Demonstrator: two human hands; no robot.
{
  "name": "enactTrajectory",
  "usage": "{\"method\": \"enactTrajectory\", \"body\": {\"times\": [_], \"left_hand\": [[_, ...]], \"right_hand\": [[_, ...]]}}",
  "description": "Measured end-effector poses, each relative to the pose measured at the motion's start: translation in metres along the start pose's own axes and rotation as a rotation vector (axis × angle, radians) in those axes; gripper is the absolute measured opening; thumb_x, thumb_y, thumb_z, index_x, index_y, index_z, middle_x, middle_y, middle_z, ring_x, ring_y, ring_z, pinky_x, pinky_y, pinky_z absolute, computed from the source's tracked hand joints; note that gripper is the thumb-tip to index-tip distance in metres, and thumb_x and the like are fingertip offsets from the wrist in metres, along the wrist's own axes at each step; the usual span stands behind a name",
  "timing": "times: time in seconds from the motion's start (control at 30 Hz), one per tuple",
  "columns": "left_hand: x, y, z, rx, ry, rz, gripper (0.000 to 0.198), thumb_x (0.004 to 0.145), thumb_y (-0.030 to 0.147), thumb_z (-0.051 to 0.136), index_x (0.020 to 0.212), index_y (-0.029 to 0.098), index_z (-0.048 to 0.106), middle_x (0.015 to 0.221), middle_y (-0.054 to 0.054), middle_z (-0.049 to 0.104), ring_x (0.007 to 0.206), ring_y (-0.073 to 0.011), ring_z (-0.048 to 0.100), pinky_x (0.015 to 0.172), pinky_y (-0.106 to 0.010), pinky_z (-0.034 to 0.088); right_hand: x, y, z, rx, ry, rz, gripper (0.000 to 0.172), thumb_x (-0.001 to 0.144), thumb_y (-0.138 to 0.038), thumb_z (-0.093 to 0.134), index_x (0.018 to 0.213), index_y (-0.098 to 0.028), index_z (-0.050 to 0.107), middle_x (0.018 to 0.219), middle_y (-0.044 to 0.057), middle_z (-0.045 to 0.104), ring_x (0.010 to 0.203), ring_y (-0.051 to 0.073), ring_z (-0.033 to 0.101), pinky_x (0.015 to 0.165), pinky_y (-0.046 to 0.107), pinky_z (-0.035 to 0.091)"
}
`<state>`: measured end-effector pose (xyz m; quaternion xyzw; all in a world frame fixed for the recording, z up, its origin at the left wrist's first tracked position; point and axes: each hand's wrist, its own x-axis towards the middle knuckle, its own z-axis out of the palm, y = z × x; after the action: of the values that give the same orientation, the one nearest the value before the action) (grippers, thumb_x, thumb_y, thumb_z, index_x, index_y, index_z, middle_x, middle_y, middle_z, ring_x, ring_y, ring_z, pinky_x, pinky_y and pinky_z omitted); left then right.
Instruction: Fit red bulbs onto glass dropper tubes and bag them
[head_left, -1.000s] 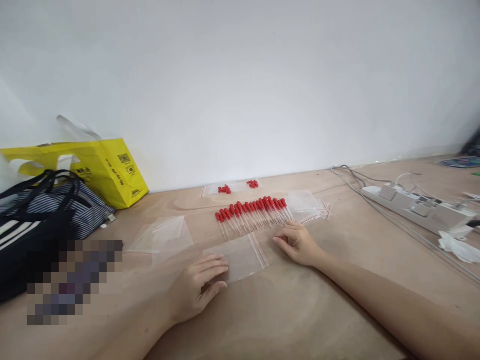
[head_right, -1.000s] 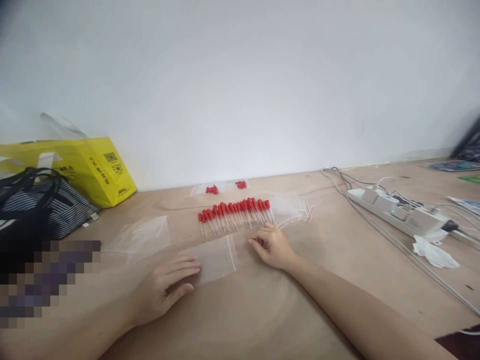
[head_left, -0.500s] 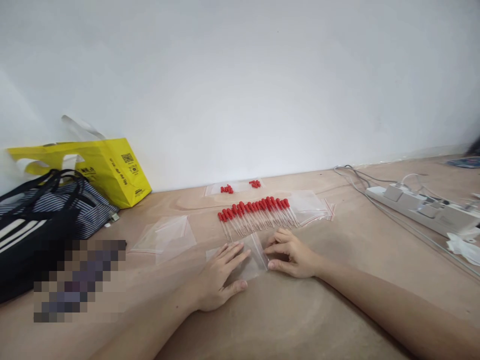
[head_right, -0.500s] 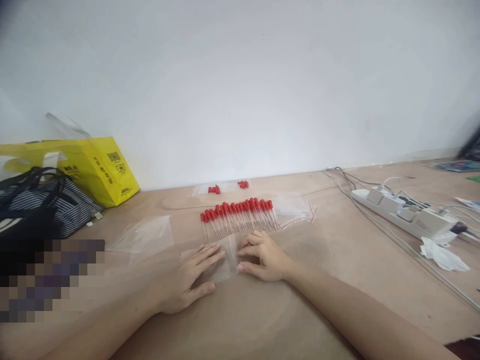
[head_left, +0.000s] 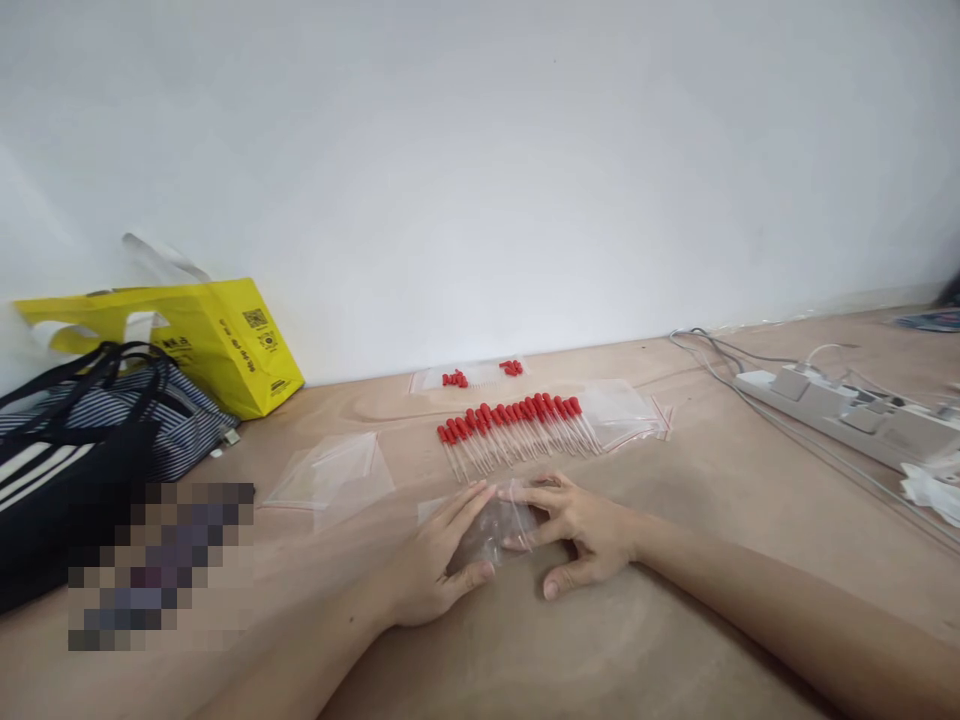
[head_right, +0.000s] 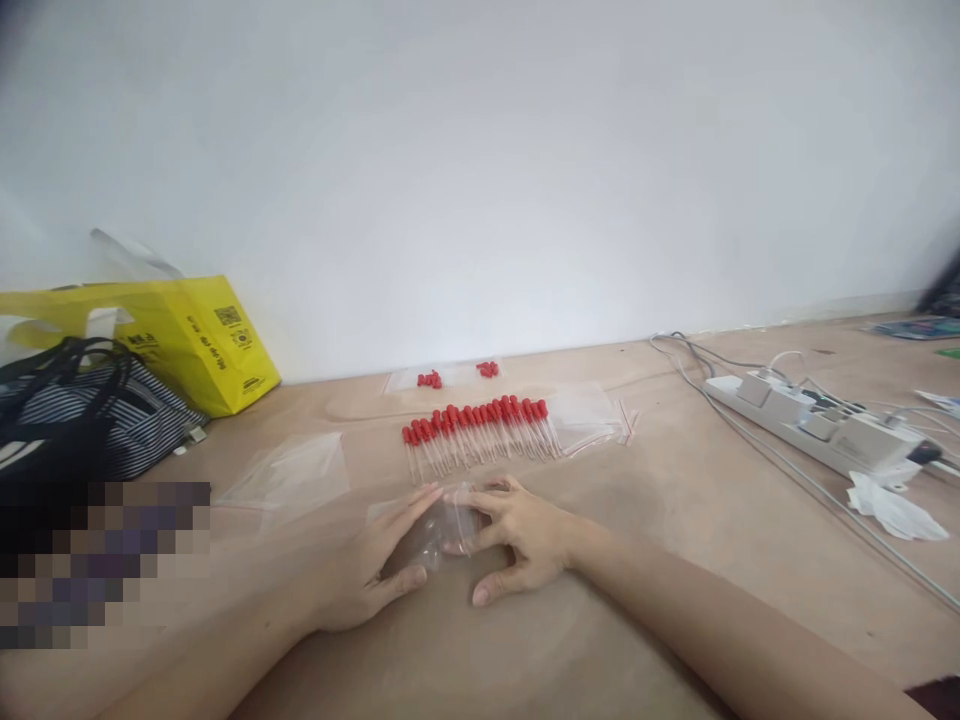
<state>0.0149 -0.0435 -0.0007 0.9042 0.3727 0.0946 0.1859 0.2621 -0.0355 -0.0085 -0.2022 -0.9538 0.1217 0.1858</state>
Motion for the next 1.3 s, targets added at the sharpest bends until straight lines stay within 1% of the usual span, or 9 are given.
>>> {"method": "enactTrajectory", "body": {"times": [0.1, 0.23, 0.3, 0.4, 0.5, 0.7, 1.07, 1.2, 1.3], "left_hand": [[0.0, 0.0, 0.001, -0.006, 0.039, -0.02, 0.064, 0.083, 0.044, 0.041, 0.136, 0.024, 0.011, 0.141, -0.009, 0.021, 0.128, -0.0257, 0.021, 0.103, -0.047, 0.024], [0.0, 0.002, 0.0, -0.012, 0.061, -0.032, 0.064, 0.081, 0.042, 0.045, 0.135, 0.025, 0.016, 0.137, -0.008, 0.031, 0.124, -0.0265, 0.029, 0.102, -0.049, 0.025], [0.0, 0.002, 0.0, -0.025, 0.074, -0.039, 0.063, 0.081, 0.041, 0.046, 0.134, 0.026, 0.017, 0.136, -0.008, 0.033, 0.123, -0.0271, 0.031, 0.101, -0.049, 0.027], [0.0, -0.001, 0.002, -0.037, 0.083, -0.03, 0.062, 0.08, 0.041, 0.047, 0.134, 0.027, 0.02, 0.136, -0.007, 0.034, 0.122, -0.0272, 0.033, 0.1, -0.049, 0.028], [-0.001, -0.008, 0.004, -0.032, 0.084, -0.017, 0.062, 0.08, 0.042, 0.047, 0.134, 0.027, 0.02, 0.136, -0.007, 0.033, 0.123, -0.0268, 0.032, 0.101, -0.048, 0.028], [-0.007, -0.021, 0.004, 0.001, 0.061, -0.037, 0.062, 0.08, 0.044, 0.046, 0.134, 0.026, 0.02, 0.136, -0.007, 0.033, 0.123, -0.027, 0.031, 0.1, -0.049, 0.028], [-0.005, -0.009, -0.004, 0.024, 0.082, -0.046, 0.058, 0.079, 0.044, 0.047, 0.131, 0.024, 0.029, 0.132, -0.008, 0.04, 0.121, -0.0254, 0.036, 0.099, -0.046, 0.031], [-0.005, -0.004, -0.006, 0.025, 0.076, -0.047, 0.058, 0.08, 0.043, 0.047, 0.131, 0.023, 0.029, 0.131, -0.008, 0.041, 0.12, -0.0243, 0.038, 0.101, -0.046, 0.029], [-0.004, -0.003, -0.007, 0.025, 0.099, -0.037, 0.057, 0.079, 0.043, 0.048, 0.13, 0.024, 0.031, 0.13, -0.007, 0.042, 0.119, -0.0244, 0.038, 0.101, -0.046, 0.029]], "right_hand": [[0.0, -0.002, -0.001, 0.021, 0.014, -0.014, 0.05, 0.069, -0.046, 0.061, 0.115, -0.03, 0.052, 0.136, 0.008, 0.03, 0.118, 0.023, 0.036, 0.094, 0.041, 0.022], [0.001, -0.002, 0.0, 0.157, 0.13, 0.061, 0.039, 0.071, -0.043, 0.059, 0.106, -0.027, 0.059, 0.114, 0.007, 0.055, 0.102, 0.02, 0.05, 0.089, 0.037, 0.03], [0.006, 0.004, 0.0, 0.19, 0.277, 0.208, 0.024, 0.077, -0.04, 0.053, 0.086, -0.022, 0.066, 0.086, 0.004, 0.064, 0.082, 0.016, 0.056, 0.08, 0.031, 0.037], [0.026, 0.022, -0.003, 0.088, 0.506, 0.53, 0.026, 0.079, -0.035, 0.051, 0.063, -0.018, 0.062, 0.064, 0.001, 0.061, 0.064, 0.012, 0.054, 0.064, 0.025, 0.039], [0.058, 0.045, -0.01, -0.02, 0.485, 0.882, 0.011, 0.072, -0.029, 0.057, 0.071, -0.02, 0.063, 0.072, -0.001, 0.064, 0.067, 0.011, 0.056, 0.063, 0.021, 0.038], [0.111, 0.073, -0.009, -0.087, 0.455, 1.126, 0.026, 0.064, -0.042, 0.059, 0.066, -0.017, 0.065, 0.075, 0.008, 0.066, 0.078, 0.024, 0.059, 0.071, 0.035, 0.036], [0.128, 0.073, -0.003, -0.007, 0.454, 1.194, 0.013, 0.064, -0.026, 0.057, 0.066, -0.014, 0.063, 0.076, 0.013, 0.066, 0.079, 0.027, 0.06, 0.072, 0.039, 0.036], [0.105, 0.069, -0.015, 0.121, 0.527, 1.038, 0.02, 0.074, -0.028, 0.047, 0.064, -0.014, 0.058, 0.071, 0.007, 0.064, 0.073, 0.019, 0.06, 0.064, 0.027, 0.04], [0.07, 0.062, -0.017, 0.208, 0.6, 0.921, 0.019, 0.077, -0.031, 0.044, 0.082, -0.015, 0.053, 0.076, 0.003, 0.062, 0.07, 0.013, 0.058, 0.06, 0.023, 0.042]]}}
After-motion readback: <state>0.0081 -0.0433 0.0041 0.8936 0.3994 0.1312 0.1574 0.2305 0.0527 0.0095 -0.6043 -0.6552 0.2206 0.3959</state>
